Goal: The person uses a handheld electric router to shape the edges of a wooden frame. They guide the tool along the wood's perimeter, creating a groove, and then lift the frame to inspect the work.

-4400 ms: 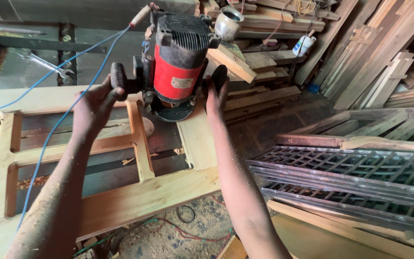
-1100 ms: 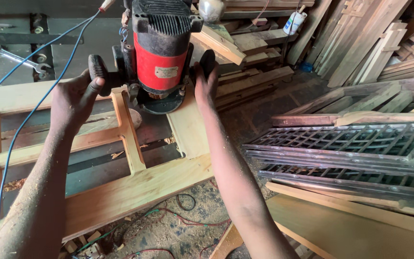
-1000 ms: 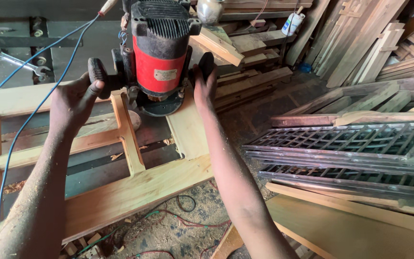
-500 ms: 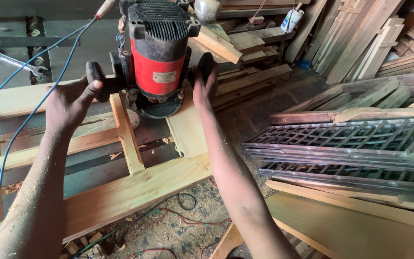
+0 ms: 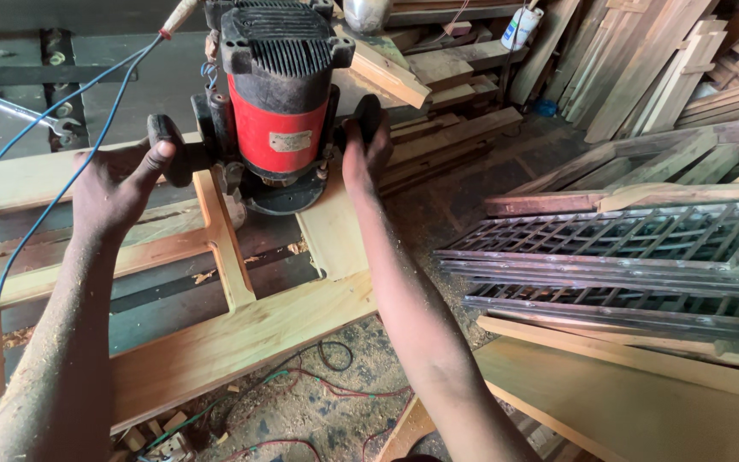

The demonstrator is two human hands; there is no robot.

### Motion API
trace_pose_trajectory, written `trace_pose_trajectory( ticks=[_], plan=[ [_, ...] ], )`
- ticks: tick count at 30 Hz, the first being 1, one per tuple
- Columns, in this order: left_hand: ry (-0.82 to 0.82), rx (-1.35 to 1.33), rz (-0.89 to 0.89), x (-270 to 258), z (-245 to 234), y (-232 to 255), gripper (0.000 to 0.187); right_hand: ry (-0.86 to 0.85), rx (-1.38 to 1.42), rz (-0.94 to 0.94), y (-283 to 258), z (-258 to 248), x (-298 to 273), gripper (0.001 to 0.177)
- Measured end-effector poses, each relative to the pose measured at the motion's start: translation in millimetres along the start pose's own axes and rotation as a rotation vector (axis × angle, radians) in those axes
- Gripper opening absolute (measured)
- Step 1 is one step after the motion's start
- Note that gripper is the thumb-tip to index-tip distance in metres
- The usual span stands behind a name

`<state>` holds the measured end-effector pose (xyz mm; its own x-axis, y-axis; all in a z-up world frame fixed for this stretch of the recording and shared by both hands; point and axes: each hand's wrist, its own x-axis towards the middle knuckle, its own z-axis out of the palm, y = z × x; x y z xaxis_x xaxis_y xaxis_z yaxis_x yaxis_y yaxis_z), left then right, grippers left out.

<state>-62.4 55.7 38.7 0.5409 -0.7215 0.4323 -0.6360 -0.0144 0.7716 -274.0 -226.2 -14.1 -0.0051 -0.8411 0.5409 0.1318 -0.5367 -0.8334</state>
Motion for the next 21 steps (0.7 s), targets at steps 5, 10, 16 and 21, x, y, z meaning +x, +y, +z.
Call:
trace_pose_trajectory(
  ticks=[5,10,16,21],
  plan=[
    [-0.004,-0.029,0.025,-1,-1,-4,0.062,0.029,-0.019,-0.089,-4,-2,-2,0.031],
    [-0.035,0.086,-0.087,1,-4,-8,0.065,0.042,0.012,-0.049,-8,-4,-7,0.023],
    [-0.05,0.045,-0.062,-3,-7,2,0.06,0.038,0.116,-0.093,-12,-5,-9,0.024],
    [-0.086,0.085,-0.009,-1,-9,2,0.056,0.042,0.038,-0.031,-11,-5,-5,0.021]
  ],
)
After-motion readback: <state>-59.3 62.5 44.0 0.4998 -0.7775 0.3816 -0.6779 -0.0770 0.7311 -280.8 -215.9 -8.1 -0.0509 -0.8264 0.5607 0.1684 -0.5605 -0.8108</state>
